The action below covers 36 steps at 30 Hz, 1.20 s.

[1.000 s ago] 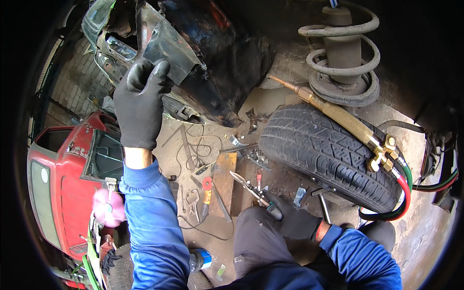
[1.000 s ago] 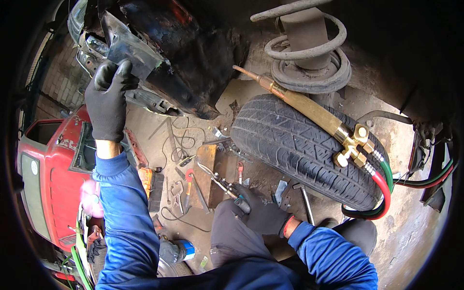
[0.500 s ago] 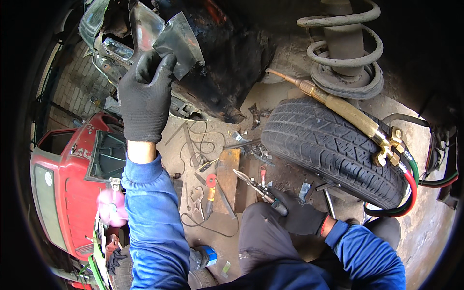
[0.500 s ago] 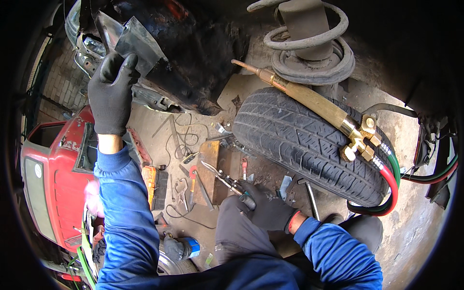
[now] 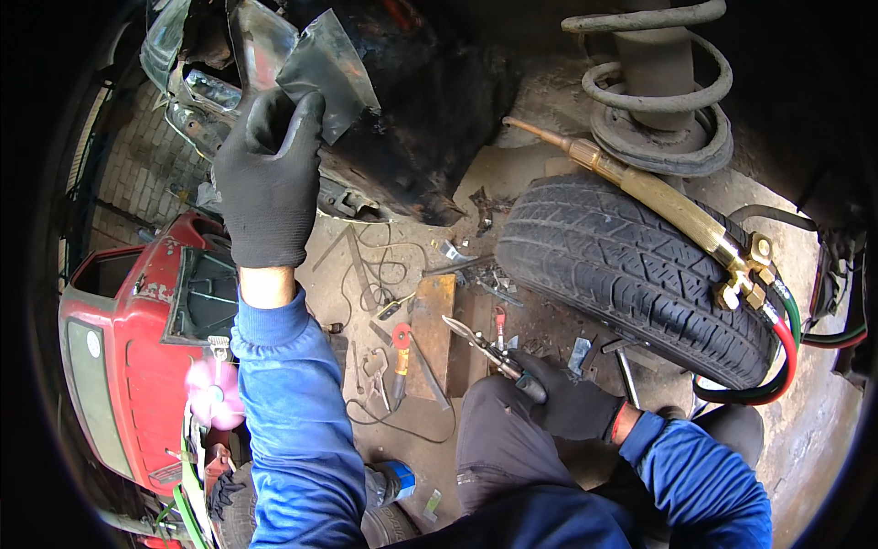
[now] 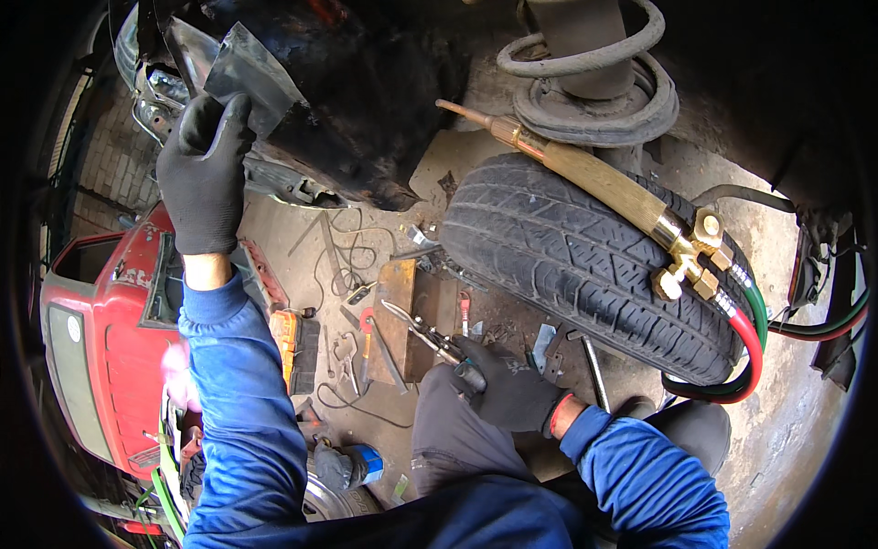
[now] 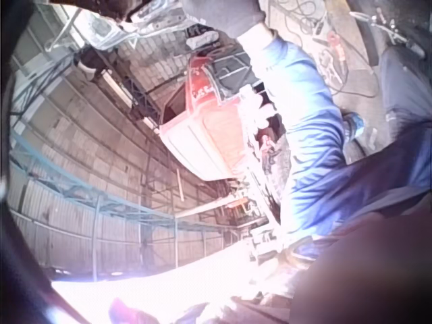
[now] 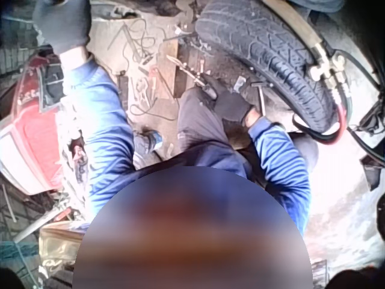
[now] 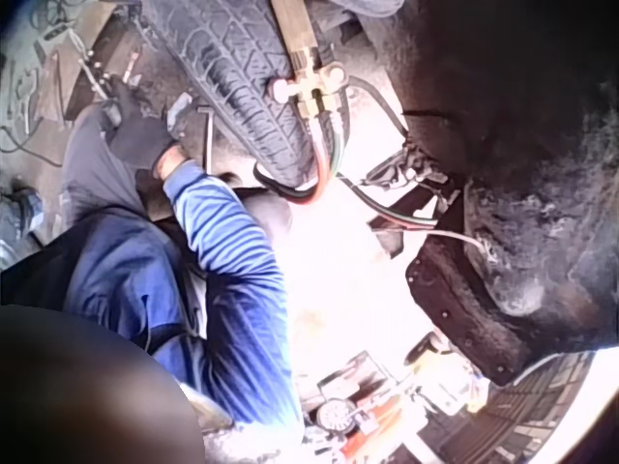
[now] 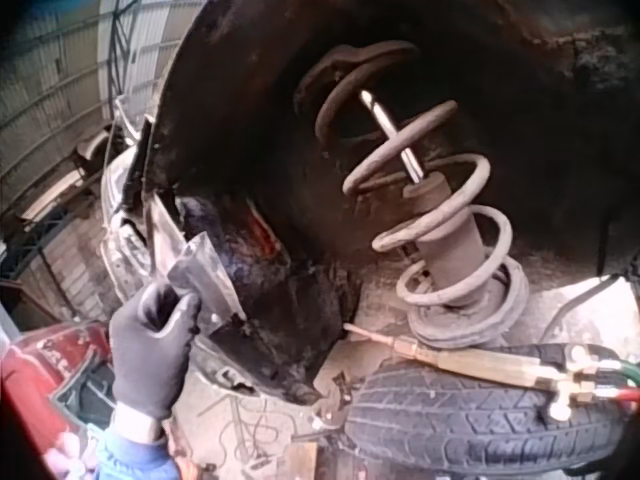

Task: The person holds a small metal sheet against the front fender area of a green car, repeatedly positioning and adjusting it by hand. A second person sits nearby and occasionally gestures. The person continues to align the sheet along the fender edge throughout the clip.

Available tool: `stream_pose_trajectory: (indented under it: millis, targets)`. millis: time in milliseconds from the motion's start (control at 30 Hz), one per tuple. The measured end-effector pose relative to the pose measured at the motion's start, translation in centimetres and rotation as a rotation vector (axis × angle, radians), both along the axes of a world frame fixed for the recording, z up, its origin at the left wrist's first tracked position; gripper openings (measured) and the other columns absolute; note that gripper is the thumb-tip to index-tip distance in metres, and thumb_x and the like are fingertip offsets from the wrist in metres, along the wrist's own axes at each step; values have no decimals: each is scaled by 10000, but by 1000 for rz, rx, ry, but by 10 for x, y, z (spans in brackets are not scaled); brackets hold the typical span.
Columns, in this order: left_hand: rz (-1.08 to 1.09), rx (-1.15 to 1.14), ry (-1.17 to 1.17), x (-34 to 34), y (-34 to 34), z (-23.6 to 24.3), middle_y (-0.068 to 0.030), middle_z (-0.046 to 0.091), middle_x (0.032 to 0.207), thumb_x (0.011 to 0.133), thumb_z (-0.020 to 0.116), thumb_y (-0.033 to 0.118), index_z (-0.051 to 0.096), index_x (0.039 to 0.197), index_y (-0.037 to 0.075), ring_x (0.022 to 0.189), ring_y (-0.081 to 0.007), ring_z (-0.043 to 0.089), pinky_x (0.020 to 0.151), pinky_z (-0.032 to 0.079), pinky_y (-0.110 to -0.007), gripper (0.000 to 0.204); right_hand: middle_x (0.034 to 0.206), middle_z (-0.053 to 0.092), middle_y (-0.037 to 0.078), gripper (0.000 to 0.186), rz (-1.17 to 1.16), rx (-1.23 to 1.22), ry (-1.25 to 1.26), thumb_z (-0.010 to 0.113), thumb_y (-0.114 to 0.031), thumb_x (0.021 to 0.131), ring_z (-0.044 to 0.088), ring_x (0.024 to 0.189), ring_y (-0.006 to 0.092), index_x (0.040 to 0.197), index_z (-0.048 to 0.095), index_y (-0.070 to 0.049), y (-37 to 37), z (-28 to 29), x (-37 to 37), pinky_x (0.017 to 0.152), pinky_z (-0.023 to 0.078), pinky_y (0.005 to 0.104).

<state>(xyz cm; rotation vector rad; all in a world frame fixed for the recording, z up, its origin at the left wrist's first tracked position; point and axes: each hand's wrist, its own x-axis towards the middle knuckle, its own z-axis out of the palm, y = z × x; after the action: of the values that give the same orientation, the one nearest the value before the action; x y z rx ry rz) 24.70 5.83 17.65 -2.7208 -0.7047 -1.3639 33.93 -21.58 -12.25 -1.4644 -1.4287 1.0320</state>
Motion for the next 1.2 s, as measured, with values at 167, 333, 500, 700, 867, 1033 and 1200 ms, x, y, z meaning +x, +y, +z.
stream_pose_trajectory:
  millis: [167, 333, 500, 700, 867, 1033, 1200]
  targets:
    - [25, -48, -9, -2, 2, -2, -37, 755, 885, 1094, 766, 173, 754, 1078, -31, 815, -67, 649, 749, 533, -280, 205, 1355, 682, 329, 717, 17, -106, 27, 687, -263, 1027, 689, 1218, 527, 1678, 447, -81, -1, 4, 0, 1021, 570, 589]
    - [-92, -378, -214, -18, -4, -31, -17, 737, 882, 1111, 772, 213, 724, 1020, -9, 810, -82, 698, 734, 533, -251, 244, 1483, 617, 341, 839, 19, -143, 55, 701, -280, 1011, 660, 1318, 527, 1754, 345, -121, -3, 8, 2, 1094, 564, 572]
    - [-271, -716, -531, -41, -28, -122, -111, 787, 1003, 1128, 721, 175, 700, 1197, -26, 864, -198, 795, 805, 683, -378, 214, 1563, 589, 318, 910, 6, -62, 229, 735, -278, 998, 615, 1440, 479, 1774, 307, -66, -1, 8, 3, 1191, 515, 508]
    - [-512, -1327, -1067, -51, -62, -228, -90, 754, 1185, 1092, 730, 123, 679, 1298, 8, 1217, -328, 763, 1127, 617, -565, 241, 1581, 608, 284, 894, -78, -156, 394, 770, -217, 981, 584, 1503, 392, 1721, 356, 63, 1, 3, 4, 1259, 447, 456]
    - [-582, -1369, -1076, -48, -74, -254, -123, 753, 1240, 1128, 629, 37, 642, 1373, 24, 1223, -339, 761, 1150, 602, -545, 246, 1578, 610, 286, 860, -92, -185, 424, 765, -189, 985, 597, 1486, 365, 1709, 378, 67, 4, -3, 11, 1240, 464, 448]
    - [-618, -1435, -1078, -43, -74, -267, -173, 748, 1356, 1161, 577, 89, 640, 1408, 27, 1252, -347, 752, 1187, 573, -530, 262, 1590, 602, 285, 849, -106, -183, 410, 751, -174, 983, 598, 1487, 363, 1708, 380, 67, 3, -5, 13, 1237, 467, 445]
    - [-580, -1545, -1163, -43, -72, -277, -189, 751, 1345, 1158, 579, 113, 647, 1411, 19, 1266, -361, 742, 1180, 566, -531, 279, 1226, 686, 61, 770, -176, -101, 312, 747, -141, 974, 637, 1063, 148, 1682, 464, -31, 2, -6, 12, 972, 560, 359]
